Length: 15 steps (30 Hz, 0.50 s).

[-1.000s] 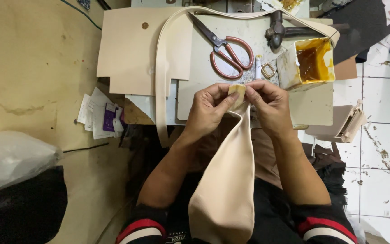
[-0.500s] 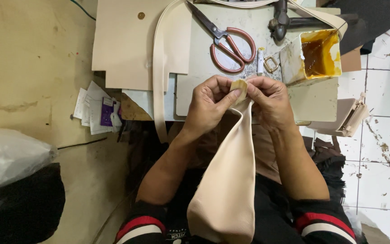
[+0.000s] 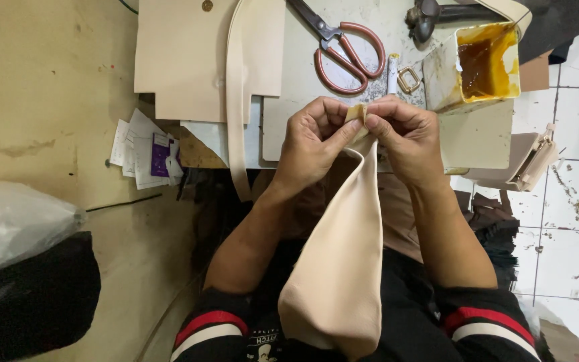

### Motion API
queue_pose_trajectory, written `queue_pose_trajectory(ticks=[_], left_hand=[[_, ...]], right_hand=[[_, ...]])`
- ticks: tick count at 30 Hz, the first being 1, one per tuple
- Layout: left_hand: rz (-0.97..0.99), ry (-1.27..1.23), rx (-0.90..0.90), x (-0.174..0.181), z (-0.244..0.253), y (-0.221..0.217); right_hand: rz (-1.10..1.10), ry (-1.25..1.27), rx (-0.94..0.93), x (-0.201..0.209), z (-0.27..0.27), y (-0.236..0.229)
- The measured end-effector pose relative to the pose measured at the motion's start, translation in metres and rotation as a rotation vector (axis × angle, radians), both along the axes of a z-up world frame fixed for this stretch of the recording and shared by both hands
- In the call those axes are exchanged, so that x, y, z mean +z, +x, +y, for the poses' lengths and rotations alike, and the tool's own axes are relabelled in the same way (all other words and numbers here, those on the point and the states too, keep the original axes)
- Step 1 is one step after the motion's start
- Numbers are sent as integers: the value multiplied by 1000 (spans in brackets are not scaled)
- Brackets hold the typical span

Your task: Apply glue to leather components and attach labels to a bag

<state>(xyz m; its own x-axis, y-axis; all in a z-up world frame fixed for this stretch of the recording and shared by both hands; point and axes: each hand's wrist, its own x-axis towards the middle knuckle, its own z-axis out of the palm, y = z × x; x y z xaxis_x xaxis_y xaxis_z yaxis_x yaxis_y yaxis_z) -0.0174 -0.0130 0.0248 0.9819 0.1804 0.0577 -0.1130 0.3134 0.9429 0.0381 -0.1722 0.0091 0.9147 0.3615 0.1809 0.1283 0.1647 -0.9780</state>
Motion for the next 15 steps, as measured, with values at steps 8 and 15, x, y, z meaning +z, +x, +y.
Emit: queue_pose_trajectory(ticks=[8,15], left_hand=[[-3,29,8,-7,-2,1],[5,78,9,-5,-2,-2]], right_hand=[[-133,-57,-13,3,0,-1],[-190,-71,-40,7,1,-6]])
